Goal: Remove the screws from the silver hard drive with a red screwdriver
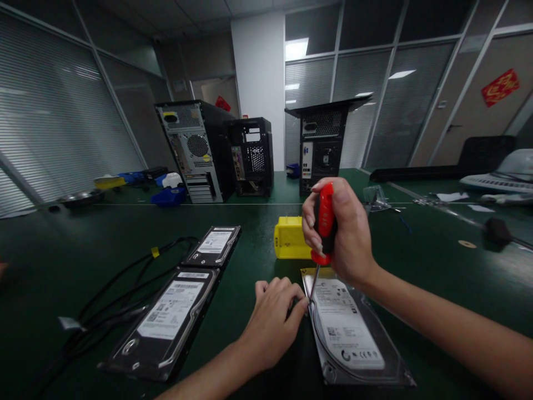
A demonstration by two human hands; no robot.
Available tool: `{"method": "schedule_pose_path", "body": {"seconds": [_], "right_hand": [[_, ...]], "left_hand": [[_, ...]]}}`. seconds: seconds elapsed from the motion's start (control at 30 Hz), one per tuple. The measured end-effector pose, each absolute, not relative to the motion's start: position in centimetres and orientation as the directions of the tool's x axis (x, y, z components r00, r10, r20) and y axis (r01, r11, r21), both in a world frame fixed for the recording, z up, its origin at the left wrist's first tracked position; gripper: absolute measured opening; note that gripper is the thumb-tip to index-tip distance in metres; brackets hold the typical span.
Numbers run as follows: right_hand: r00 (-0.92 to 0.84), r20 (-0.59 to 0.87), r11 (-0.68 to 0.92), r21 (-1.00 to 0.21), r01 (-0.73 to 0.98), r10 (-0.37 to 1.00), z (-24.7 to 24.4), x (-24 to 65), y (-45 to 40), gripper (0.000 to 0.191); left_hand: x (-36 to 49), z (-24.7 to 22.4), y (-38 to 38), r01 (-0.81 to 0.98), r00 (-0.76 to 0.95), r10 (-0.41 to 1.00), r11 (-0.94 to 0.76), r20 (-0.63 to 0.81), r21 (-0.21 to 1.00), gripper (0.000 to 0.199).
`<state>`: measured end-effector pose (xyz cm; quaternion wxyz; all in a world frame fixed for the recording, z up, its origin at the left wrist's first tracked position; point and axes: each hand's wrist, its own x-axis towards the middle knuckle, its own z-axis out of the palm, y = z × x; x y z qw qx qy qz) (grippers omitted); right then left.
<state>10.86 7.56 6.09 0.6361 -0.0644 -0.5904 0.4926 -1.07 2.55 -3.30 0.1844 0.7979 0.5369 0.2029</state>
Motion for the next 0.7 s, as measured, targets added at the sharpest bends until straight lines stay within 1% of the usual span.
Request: {"method": "schedule_pose_path", "body": {"seconds": [0.2, 0.37, 0.6, 0.7], "right_hand": [[-0.163, 0.673, 0.513, -0.678, -0.527, 0.722, 6.29, 10.66, 7.35, 0.021], [-0.165, 0.658, 0.500, -0.689, -0.524, 0.734, 6.30, 10.94, 7.52, 0.026], [-0.177, 0.675, 0.510, -0.679, -0.528, 0.716, 6.02, 11.00, 7.92, 0.019], [-0.178, 0.676, 0.530, -0.691, -0.492, 0.715, 6.00, 10.84, 7.69, 0.023]], "left_hand": [[-1.16, -3.62, 2.62, 0.783, 0.343, 0.928, -0.366, 0.142, 0.502, 0.023], [-1.16, -3.60, 2.51, 0.780, 0.337, 0.931, -0.359, 0.140, 0.512, 0.024], [-1.07, -3.44, 2.54, 0.781, 0.339, 0.932, -0.356, 0.131, 0.514, 0.023], [-1.11, -3.46, 2.56, 0.783, 0.336, 0.932, -0.356, 0.136, 0.511, 0.023]]}}
